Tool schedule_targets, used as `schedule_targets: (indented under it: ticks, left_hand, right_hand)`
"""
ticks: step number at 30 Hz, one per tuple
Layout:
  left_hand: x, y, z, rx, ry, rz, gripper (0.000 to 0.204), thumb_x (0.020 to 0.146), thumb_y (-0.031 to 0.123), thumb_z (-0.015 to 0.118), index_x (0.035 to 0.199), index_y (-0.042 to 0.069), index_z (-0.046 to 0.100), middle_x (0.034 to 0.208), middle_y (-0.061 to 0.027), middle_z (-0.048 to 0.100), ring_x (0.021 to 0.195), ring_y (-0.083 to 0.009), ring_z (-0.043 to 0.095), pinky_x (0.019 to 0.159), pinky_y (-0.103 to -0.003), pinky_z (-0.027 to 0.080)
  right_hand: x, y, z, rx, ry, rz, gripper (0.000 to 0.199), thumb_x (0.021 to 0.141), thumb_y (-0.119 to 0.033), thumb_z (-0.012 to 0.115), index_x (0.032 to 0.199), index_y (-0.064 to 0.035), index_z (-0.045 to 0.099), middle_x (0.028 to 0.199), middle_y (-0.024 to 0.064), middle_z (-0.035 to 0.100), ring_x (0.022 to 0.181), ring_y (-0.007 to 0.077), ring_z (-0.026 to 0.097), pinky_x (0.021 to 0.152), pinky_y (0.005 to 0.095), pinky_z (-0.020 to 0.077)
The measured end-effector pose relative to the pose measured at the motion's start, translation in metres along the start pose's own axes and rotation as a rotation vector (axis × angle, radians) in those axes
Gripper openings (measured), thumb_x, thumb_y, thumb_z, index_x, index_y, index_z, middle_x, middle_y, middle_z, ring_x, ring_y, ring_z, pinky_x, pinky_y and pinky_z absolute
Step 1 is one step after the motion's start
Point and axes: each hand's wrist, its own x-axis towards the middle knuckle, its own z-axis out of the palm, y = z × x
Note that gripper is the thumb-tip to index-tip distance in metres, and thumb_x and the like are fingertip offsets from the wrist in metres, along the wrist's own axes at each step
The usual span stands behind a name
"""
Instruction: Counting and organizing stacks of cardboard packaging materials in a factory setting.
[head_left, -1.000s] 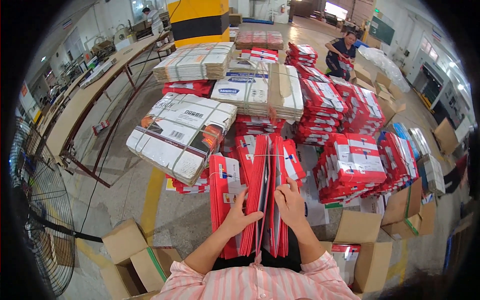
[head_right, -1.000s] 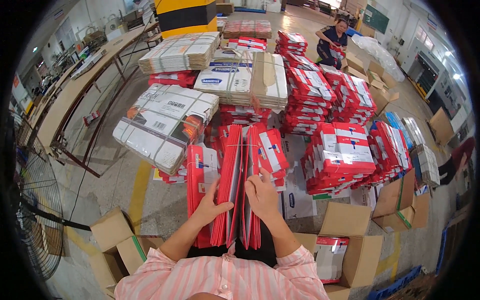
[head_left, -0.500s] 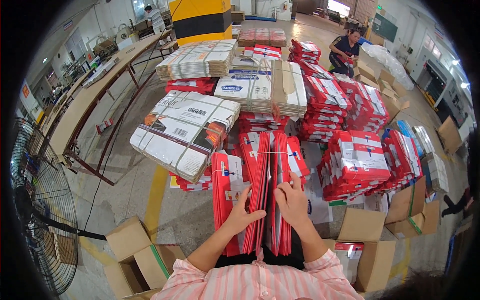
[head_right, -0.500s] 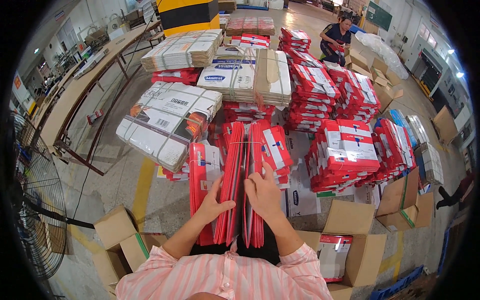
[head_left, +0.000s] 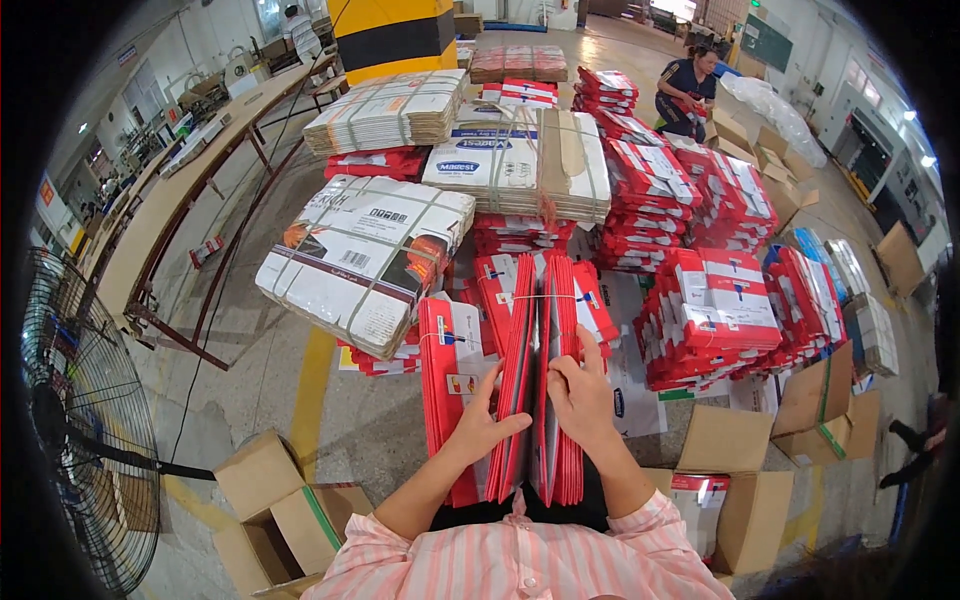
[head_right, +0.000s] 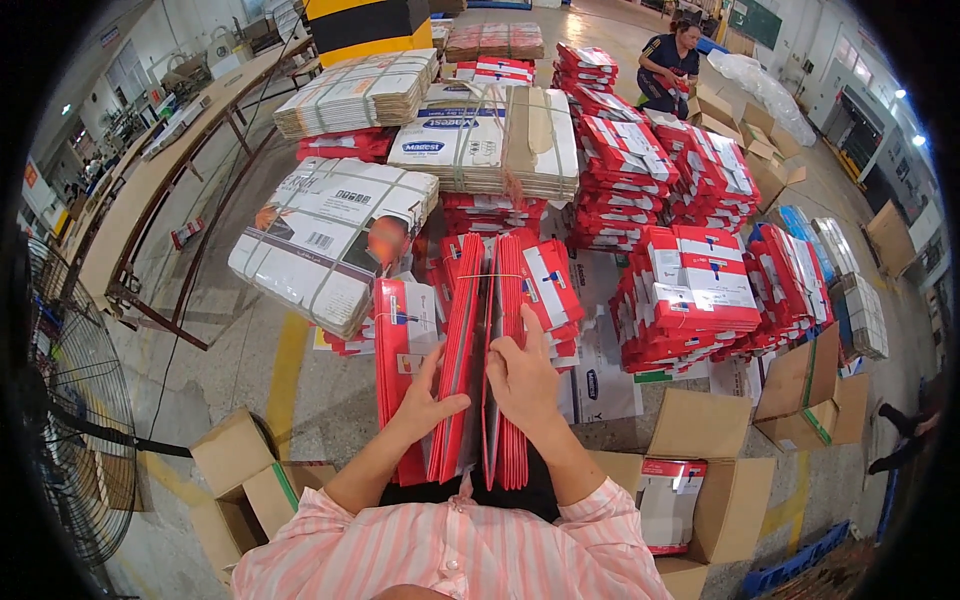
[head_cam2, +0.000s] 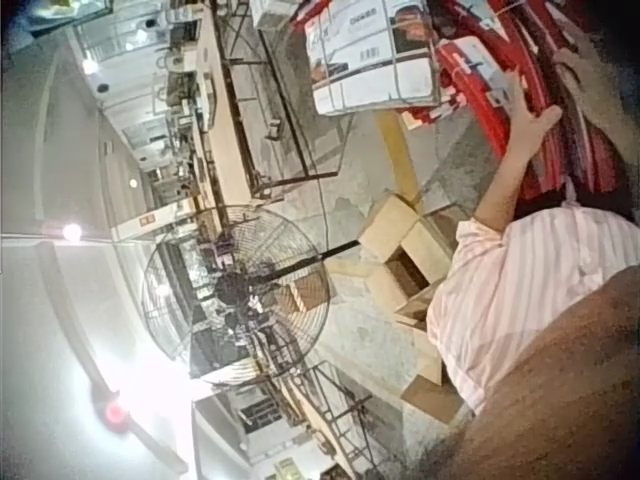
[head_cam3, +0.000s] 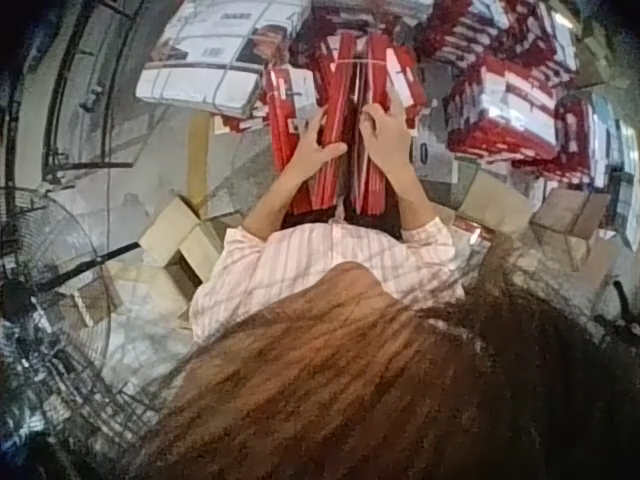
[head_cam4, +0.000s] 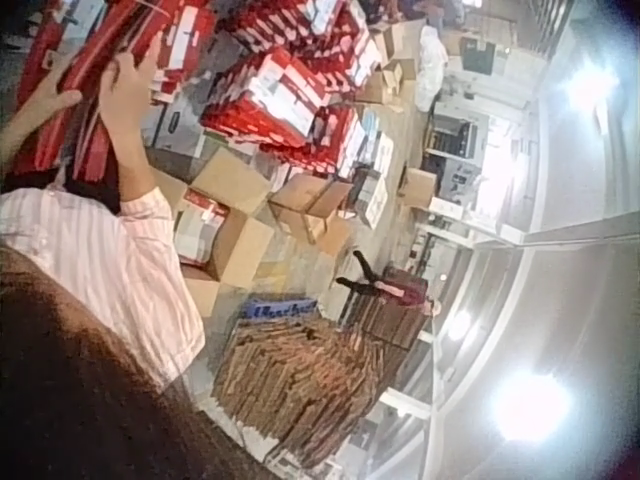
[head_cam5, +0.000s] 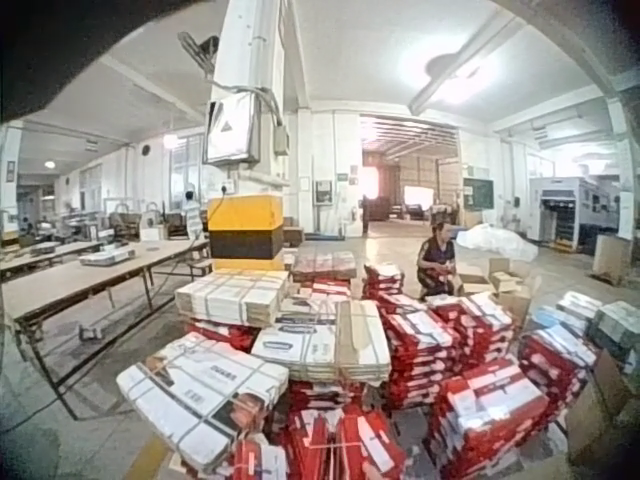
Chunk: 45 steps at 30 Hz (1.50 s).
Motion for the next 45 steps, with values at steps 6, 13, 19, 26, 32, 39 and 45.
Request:
schedule_targets:
  ticks: [6,13,19,26,32,39,45]
  left_hand:
    - [0.0,-0.007,0.001,0.055,-0.003,0.004,0.092,0.081,0.023,0.076,0.151,0.001,0.02,0.143,-0.0189,0.04,0.133,-0.0241,0.038,0.111,-0.037,0.031]
    - [0.0,-0.005,0.0,-0.004,0.001,-0.038,0.092,0.081,0.023,0.076,0.151,0.002,0.02,0.141,-0.0176,0.041,0.127,-0.0232,0.044,0.109,-0.037,0.033]
    - [0.001,-0.011,0.002,0.048,-0.012,0.02,0.098,0.077,0.027,0.079,0.152,0.004,0.02,0.142,-0.0184,0.039,0.126,-0.0253,0.045,0.105,-0.038,0.038]
    - [0.0,-0.016,-0.001,0.102,-0.008,-0.029,0.101,0.075,0.034,0.081,0.152,0.006,0.022,0.14,-0.0193,0.039,0.126,-0.0268,0.043,0.103,-0.039,0.039]
    - [0.002,-0.011,-0.002,0.087,-0.015,-0.057,0.099,0.077,0.035,0.08,0.152,0.007,0.022,0.139,-0.0181,0.041,0.122,-0.0255,0.046,0.1,-0.039,0.041]
    - [0.005,-0.008,0.002,0.123,-0.066,-0.007,0.106,0.074,0.038,0.082,0.153,0.005,0.018,0.145,-0.0198,0.036,0.128,-0.027,0.043,0.101,-0.039,0.041]
    - [0.005,-0.005,0.001,0.082,-0.074,-0.021,0.108,0.073,0.039,0.083,0.152,0.004,0.018,0.147,-0.0207,0.033,0.132,-0.0287,0.04,0.104,-0.04,0.039]
  right_hand:
    - [0.001,-0.012,-0.006,-0.002,-0.08,0.055,0.019,0.077,-0.017,0.068,0.092,-0.0068,0.061,0.144,0.0281,0.037,0.121,0.0444,0.049,0.09,0.0469,0.0489]
    - [0.0,-0.001,-0.004,-0.022,-0.027,-0.004,0.014,0.075,-0.005,0.064,0.089,-0.0055,0.06,0.143,0.0235,0.041,0.107,0.042,0.056,0.085,0.0449,0.0494]
    - [0.001,-0.015,-0.004,-0.074,-0.029,-0.046,0.018,0.078,-0.017,0.069,0.087,-0.005,0.06,0.144,0.0236,0.039,0.111,0.0435,0.053,0.086,0.0457,0.0489]
    - [0.002,-0.014,-0.007,-0.009,-0.079,0.039,0.022,0.072,-0.016,0.071,0.084,-0.0053,0.058,0.145,0.0241,0.038,0.115,0.0431,0.051,0.086,0.0456,0.049]
    - [0.003,0.002,-0.009,-0.094,-0.044,-0.064,0.019,0.07,-0.003,0.061,0.088,-0.0057,0.06,0.143,0.0233,0.04,0.115,0.0453,0.048,0.086,0.0495,0.0493]
    - [0.002,-0.013,-0.006,-0.134,-0.027,-0.049,0.019,0.077,-0.018,0.071,0.087,-0.0055,0.061,0.141,0.0217,0.043,0.115,0.0441,0.048,0.086,0.0472,0.0485]
    - [0.004,-0.008,-0.005,-0.141,-0.047,-0.016,0.034,0.072,-0.029,0.079,0.081,-0.0071,0.055,0.142,0.0192,0.041,0.118,0.0431,0.046,0.085,0.0485,0.0489]
